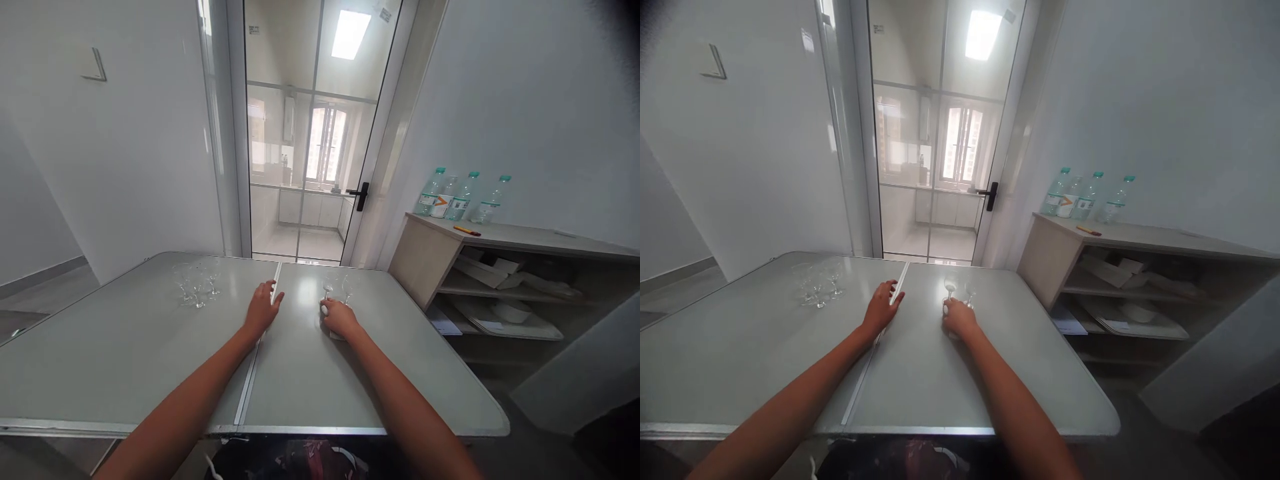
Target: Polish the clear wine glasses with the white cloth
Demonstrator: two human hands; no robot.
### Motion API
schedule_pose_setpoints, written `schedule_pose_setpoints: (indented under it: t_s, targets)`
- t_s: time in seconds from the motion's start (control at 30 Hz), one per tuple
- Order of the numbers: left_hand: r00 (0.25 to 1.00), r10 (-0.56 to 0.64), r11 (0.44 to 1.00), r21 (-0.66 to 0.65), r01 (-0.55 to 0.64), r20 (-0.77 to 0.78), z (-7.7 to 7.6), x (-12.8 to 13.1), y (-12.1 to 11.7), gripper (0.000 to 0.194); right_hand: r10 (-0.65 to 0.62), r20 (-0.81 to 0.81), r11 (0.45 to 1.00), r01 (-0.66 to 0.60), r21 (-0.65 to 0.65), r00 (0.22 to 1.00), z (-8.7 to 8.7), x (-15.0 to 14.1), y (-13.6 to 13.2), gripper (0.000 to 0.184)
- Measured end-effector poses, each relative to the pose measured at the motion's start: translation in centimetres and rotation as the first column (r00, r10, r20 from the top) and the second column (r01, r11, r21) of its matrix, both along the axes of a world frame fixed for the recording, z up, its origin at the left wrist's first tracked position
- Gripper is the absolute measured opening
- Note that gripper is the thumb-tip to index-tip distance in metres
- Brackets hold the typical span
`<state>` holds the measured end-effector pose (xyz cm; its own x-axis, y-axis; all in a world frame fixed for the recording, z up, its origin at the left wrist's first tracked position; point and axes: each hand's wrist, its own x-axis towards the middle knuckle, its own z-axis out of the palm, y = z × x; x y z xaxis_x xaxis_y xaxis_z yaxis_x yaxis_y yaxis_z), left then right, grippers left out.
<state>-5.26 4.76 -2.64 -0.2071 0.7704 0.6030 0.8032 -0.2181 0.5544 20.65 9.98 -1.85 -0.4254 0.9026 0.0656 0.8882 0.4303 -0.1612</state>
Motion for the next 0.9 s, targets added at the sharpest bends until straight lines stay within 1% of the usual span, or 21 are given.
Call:
schedule_pose_setpoints:
  t_s: [0.07, 0.13, 0.17, 0.23, 0.3, 0.37, 0.43, 0.6, 0.67, 0.77, 0.83, 0.9]
  targets:
    - [0.983, 0.175, 0.984, 0.034, -0.174, -0.061, 0.8, -1.7, 0.0, 0.035, 0.002, 0.002, 1.0, -0.002, -0.002, 1.0, 0.0, 0.0, 0.0, 0.061]
    - [0.94, 0.333, 0.942, 0.073, -0.328, -0.077, 2.0, -3.3, -0.4, 0.041, 0.001, 0.004, 1.0, -0.001, -0.005, 1.0, -0.1, 0.1, 0.0, 0.061]
    - [0.917, 0.392, 0.918, 0.094, -0.385, -0.074, 2.6, -4.0, -0.7, 0.044, 0.001, 0.006, 1.0, -0.001, -0.005, 1.0, -0.1, 0.1, -0.1, 0.062]
    - [0.88, 0.47, 0.878, 0.129, -0.46, -0.066, 3.9, -5.1, -1.4, 0.049, 0.001, 0.009, 1.0, -0.001, -0.004, 1.0, 0.0, 0.1, -0.2, 0.062]
    - [0.851, 0.52, 0.85, 0.139, -0.507, -0.075, 4.7, -6.0, -1.8, 0.052, 0.003, 0.012, 1.0, -0.003, 0.001, 1.0, 0.1, 0.0, -0.3, 0.062]
    - [0.824, 0.557, 0.83, 0.121, -0.545, -0.104, 5.0, -6.8, -1.9, 0.052, 0.004, 0.017, 1.0, -0.004, 0.008, 1.0, 0.3, 0.0, -0.5, 0.059]
    - [0.805, 0.578, 0.816, 0.086, -0.571, -0.136, 4.8, -7.6, -1.6, 0.051, -0.005, 0.022, 1.0, 0.005, 0.02, 1.0, 0.6, -0.1, -0.7, 0.055]
    - [0.819, 0.545, 0.833, 0.007, -0.553, -0.182, 3.8, -9.8, -0.8, 0.041, -0.096, 0.028, 0.992, 0.094, 0.082, 0.995, 1.4, -0.3, -1.9, 0.028]
    - [0.824, 0.535, 0.839, 0.004, -0.544, -0.185, 3.5, -10.4, -0.6, 0.037, -0.11, 0.019, 0.988, 0.108, 0.113, 0.994, 1.8, -0.5, -2.5, 0.023]
    - [0.832, 0.525, 0.849, 0.036, -0.527, -0.179, 3.6, -10.5, -0.7, 0.037, -0.084, 0.0, 0.983, 0.082, 0.162, 0.997, 2.4, -0.9, -3.5, 0.019]
    - [0.828, 0.538, 0.842, 0.05, -0.538, -0.158, 3.8, -10.3, -0.9, 0.04, -0.043, -0.014, 0.981, 0.045, 0.191, 0.999, 2.7, -1.3, -4.2, 0.017]
    - [0.821, 0.554, 0.832, 0.057, -0.552, -0.134, 4.1, -10.0, -1.1, 0.042, 0.049, -0.033, 0.971, -0.04, 0.236, 0.998, 2.9, -1.5, -4.8, 0.018]
